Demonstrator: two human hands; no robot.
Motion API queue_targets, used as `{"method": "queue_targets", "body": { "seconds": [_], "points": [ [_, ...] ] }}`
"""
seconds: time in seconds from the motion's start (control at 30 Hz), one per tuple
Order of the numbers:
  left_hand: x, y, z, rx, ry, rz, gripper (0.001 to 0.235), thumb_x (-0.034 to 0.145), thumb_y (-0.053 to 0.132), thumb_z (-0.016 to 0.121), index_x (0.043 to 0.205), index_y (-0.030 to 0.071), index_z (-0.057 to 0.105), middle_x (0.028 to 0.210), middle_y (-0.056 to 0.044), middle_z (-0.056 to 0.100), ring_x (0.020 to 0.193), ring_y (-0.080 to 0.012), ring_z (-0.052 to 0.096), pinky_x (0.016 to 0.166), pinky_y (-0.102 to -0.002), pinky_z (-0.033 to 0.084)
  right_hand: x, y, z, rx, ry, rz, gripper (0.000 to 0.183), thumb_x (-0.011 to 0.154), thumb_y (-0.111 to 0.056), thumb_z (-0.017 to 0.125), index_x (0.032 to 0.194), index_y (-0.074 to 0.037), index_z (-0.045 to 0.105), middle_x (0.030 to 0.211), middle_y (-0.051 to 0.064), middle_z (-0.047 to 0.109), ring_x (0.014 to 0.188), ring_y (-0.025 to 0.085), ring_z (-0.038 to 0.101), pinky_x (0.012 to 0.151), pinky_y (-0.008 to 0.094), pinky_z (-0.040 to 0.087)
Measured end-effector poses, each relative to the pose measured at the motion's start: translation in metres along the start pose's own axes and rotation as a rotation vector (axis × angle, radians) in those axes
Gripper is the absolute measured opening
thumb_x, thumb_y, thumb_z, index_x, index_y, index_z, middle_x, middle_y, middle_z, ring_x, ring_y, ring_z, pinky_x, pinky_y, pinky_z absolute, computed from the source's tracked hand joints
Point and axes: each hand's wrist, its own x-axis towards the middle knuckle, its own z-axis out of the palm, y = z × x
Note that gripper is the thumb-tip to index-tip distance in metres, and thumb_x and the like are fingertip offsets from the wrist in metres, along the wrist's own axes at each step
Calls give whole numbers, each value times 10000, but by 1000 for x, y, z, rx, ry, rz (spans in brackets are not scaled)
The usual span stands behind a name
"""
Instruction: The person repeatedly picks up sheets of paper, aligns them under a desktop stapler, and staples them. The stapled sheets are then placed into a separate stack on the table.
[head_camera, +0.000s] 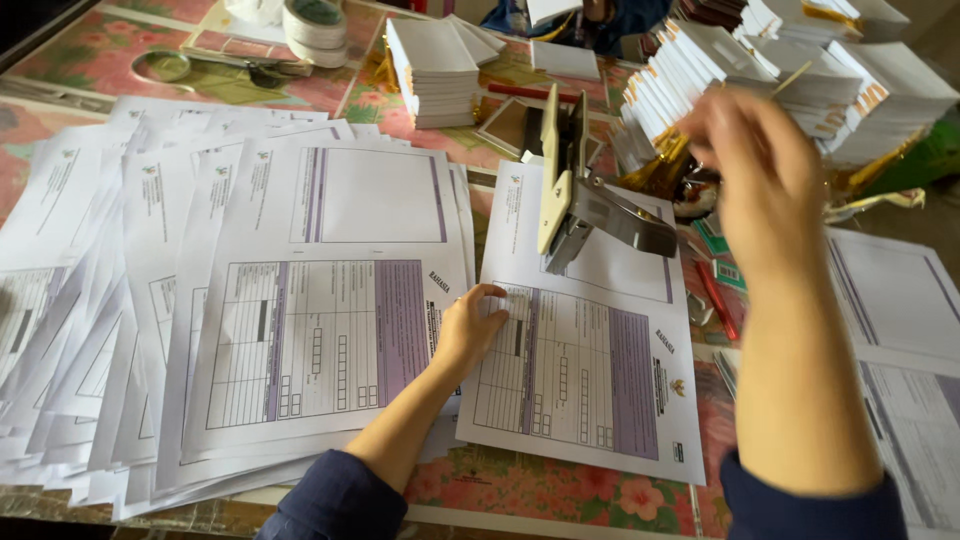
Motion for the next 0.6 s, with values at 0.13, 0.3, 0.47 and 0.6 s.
{"method": "queue_targets", "body": {
  "seconds": [0.13,0.3,0.47,0.6],
  "points": [
    [3,-6,4,0,37,1,229,838,189,601,1059,218,649,644,-30,563,433,-117,348,412,-298,296,39,-21,44,-314,-310,157,425,934,-478,300,1173,-228,546,1107,20,639,985,232,593,799,398,432],
    [7,-13,5,-30,58,92,324,829,149,674,1150,186,648,1144,-219,640,1033,-408,631,826,-466,525,-45,19,76,-264,-327,-142,471,856,-229,644,1276,-34,561,1218,255,584,1182,458,496,1002,578,353],
    [2,-7,2,-70,67,66,645,789,93,703,1363,144,414,1179,-331,581,1121,-495,558,901,-573,477,-65,38,77,-92,-300,-225,480,970,-158,532,1396,19,398,1401,307,397,1323,514,260,1046,653,203],
    [-5,3,-4,-109,63,71,795,796,53,686,1458,243,289,1216,-315,567,1055,-435,613,894,-513,505,-49,46,75,-164,-466,-183,439,968,-259,519,1369,-89,467,1331,174,515,1319,396,358,1095,592,157]
  ]
}}
